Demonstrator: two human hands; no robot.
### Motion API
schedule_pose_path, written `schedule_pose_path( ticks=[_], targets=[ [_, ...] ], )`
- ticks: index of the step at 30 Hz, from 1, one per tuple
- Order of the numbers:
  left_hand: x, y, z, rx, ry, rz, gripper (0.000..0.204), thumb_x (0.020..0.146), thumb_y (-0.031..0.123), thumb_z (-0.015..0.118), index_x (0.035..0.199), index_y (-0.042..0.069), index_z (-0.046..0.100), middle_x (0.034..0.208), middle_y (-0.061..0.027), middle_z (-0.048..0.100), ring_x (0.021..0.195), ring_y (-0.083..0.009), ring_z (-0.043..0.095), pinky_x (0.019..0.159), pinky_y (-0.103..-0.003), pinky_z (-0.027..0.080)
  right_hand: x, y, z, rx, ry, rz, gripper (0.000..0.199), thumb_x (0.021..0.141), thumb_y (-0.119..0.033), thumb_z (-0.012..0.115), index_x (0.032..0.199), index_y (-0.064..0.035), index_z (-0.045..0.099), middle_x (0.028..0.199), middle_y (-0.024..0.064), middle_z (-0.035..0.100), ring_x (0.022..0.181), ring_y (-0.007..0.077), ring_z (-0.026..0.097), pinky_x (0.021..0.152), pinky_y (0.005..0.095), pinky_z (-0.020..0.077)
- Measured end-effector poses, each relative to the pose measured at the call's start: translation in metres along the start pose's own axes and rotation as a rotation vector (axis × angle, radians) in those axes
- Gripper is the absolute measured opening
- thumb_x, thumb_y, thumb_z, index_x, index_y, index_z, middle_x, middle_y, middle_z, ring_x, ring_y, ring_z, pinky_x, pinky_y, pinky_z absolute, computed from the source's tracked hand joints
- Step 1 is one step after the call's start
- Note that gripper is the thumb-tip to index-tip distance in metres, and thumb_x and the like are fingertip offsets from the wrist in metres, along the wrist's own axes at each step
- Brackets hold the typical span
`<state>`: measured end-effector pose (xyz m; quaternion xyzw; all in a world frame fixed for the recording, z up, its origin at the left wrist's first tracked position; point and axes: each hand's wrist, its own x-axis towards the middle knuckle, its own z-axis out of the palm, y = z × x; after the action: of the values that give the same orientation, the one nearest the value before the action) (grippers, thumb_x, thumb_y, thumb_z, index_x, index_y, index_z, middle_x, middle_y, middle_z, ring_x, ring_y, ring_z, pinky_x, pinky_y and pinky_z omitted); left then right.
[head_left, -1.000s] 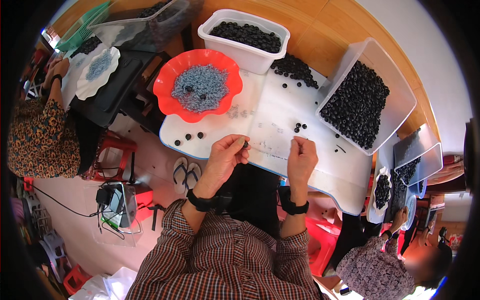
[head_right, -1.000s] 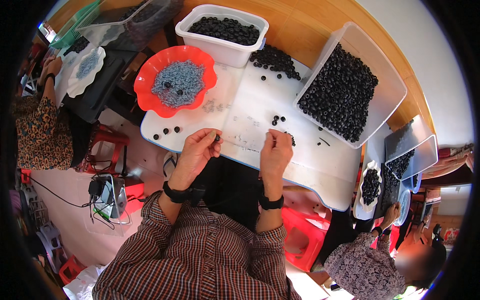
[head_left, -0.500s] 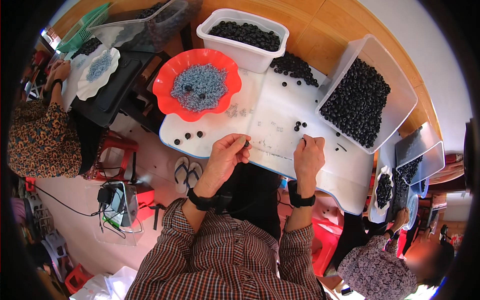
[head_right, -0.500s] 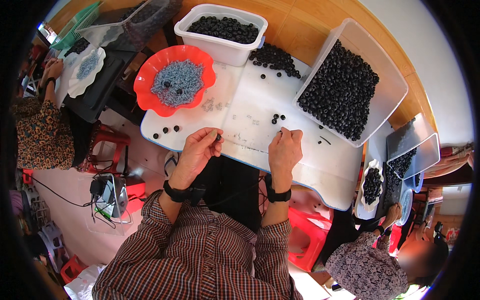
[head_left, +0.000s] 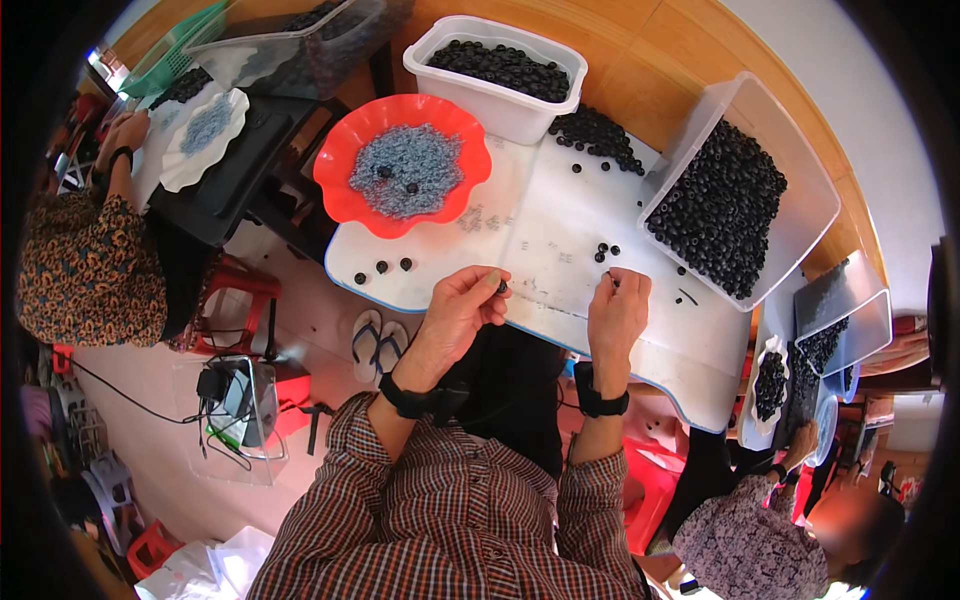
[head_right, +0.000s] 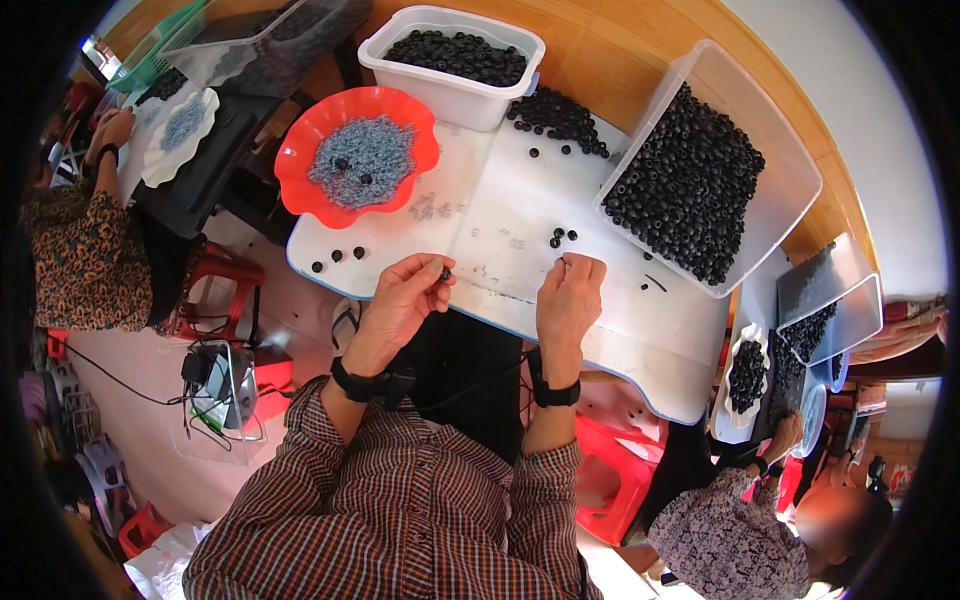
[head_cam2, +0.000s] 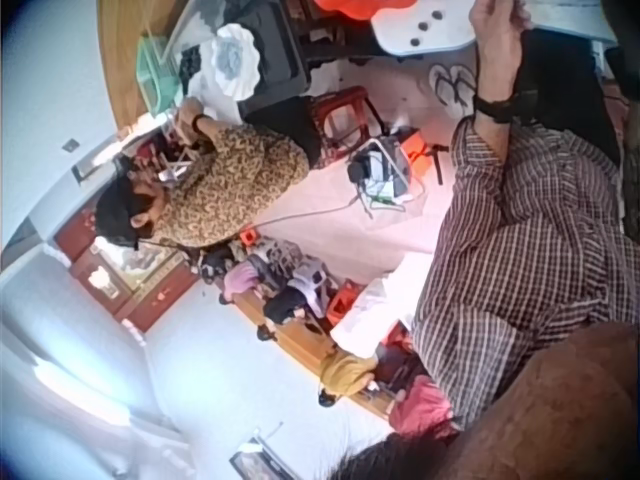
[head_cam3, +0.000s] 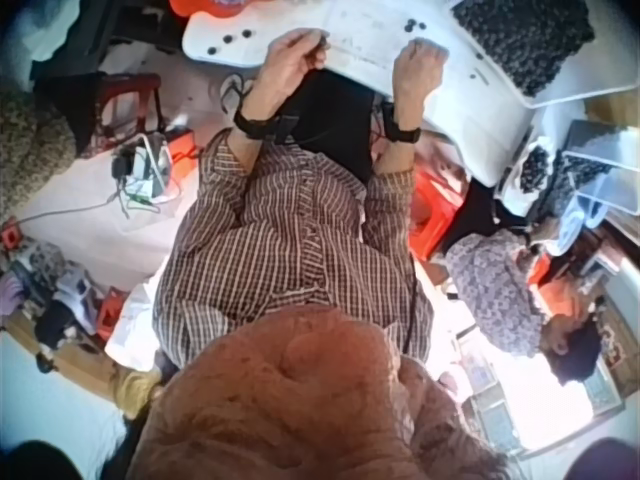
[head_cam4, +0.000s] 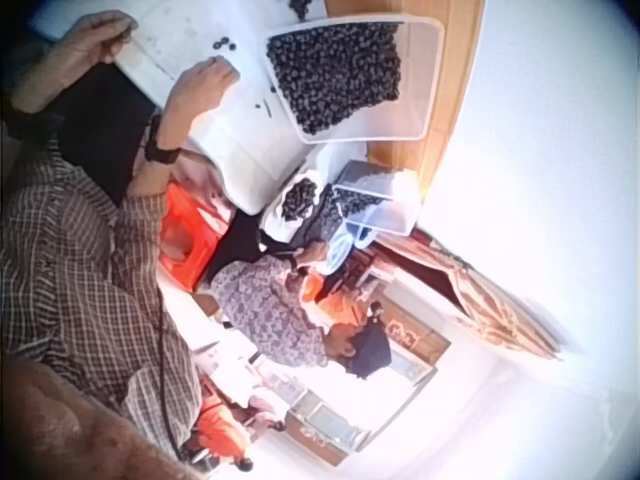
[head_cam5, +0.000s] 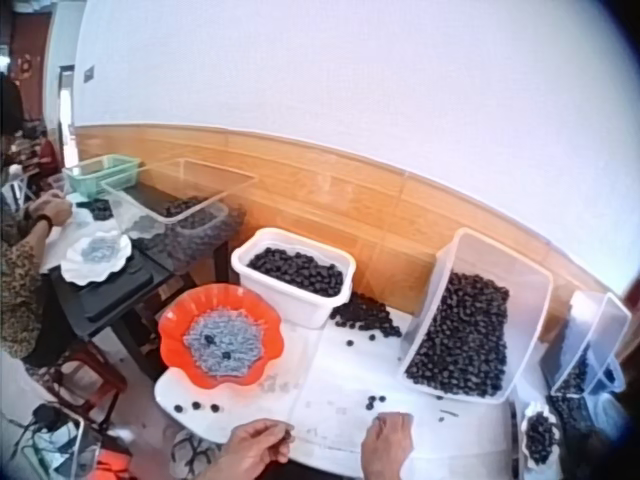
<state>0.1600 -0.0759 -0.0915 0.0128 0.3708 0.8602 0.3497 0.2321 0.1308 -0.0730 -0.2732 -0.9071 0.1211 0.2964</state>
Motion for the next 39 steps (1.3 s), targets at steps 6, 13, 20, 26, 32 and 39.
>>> schedule_pose_path(
  ticks=[6, 13, 20, 26, 32, 39],
  targets=[
    [0.001, -0.007, 0.004, -0.029, -0.02, -0.035, 0.022, 0.098, 0.018, 0.057, 0.106, -0.002, 0.063, 0.086, -0.0058, 0.064, 0.067, -0.0095, 0.059, 0.06, -0.023, 0.049, -0.022, -0.017, 0.002, 0.572, -0.092, 0.157, 0.013, 0.089, -0.002, 0.062, 0.101, 0.003, 0.062, 0.085, 0.0103, 0.063, 0.065, 0.0162, 0.059, 0.06, 0.0285, 0.0481],
    [-0.003, -0.006, 0.022, -0.039, -0.057, -0.067, 0.023, 0.098, 0.02, 0.058, 0.106, -0.001, 0.063, 0.084, -0.0057, 0.065, 0.066, -0.0096, 0.059, 0.06, -0.023, 0.049, -0.033, -0.048, -0.025, 1.217, -0.305, 0.413, 0.022, 0.092, -0.005, 0.063, 0.112, 0.0035, 0.064, 0.09, 0.0075, 0.068, 0.071, 0.0112, 0.063, 0.061, 0.0225, 0.0478],
    [-0.007, -0.003, 0.042, -0.083, -0.137, -0.066, 0.024, 0.099, 0.017, 0.056, 0.111, -0.001, 0.064, 0.084, -0.0048, 0.064, 0.069, -0.0099, 0.061, 0.064, -0.023, 0.052, -0.034, -0.045, -0.031, 1.401, -0.323, 0.459, 0.018, 0.09, -0.003, 0.066, 0.107, 0.0037, 0.067, 0.087, 0.0082, 0.07, 0.072, 0.0119, 0.065, 0.062, 0.0216, 0.0459],
    [-0.01, 0.0, 0.047, -0.134, -0.168, -0.068, 0.026, 0.099, 0.016, 0.055, 0.115, -0.002, 0.063, 0.089, -0.0063, 0.065, 0.075, -0.0101, 0.062, 0.067, -0.023, 0.053, -0.036, -0.04, -0.03, 1.451, -0.289, 0.43, 0.018, 0.085, 0.003, 0.069, 0.103, 0.0026, 0.069, 0.094, 0.0067, 0.066, 0.082, 0.0125, 0.061, 0.068, 0.024, 0.047],
    [-0.011, 0.003, 0.054, -0.144, -0.173, -0.065, 0.026, 0.099, 0.016, 0.056, 0.114, -0.003, 0.063, 0.088, -0.0069, 0.066, 0.074, -0.0109, 0.063, 0.067, -0.024, 0.054, -0.037, -0.044, -0.032, 1.473, -0.257, 0.404, 0.018, 0.082, 0.008, 0.069, 0.098, 0.0008, 0.07, 0.099, 0.0061, 0.062, 0.092, 0.0141, 0.058, 0.08, 0.0262, 0.0471],
    [-0.011, 0.003, 0.057, -0.126, -0.1, -0.074, 0.021, 0.098, 0.015, 0.058, 0.109, -0.001, 0.065, 0.079, -0.0046, 0.066, 0.064, -0.0107, 0.063, 0.059, -0.023, 0.053, -0.037, -0.048, -0.033, 1.429, -0.228, 0.33, 0.019, 0.08, 0.01, 0.07, 0.097, 0.001, 0.07, 0.098, 0.006, 0.061, 0.091, 0.0143, 0.058, 0.082, 0.0267, 0.0468]
  ],
)
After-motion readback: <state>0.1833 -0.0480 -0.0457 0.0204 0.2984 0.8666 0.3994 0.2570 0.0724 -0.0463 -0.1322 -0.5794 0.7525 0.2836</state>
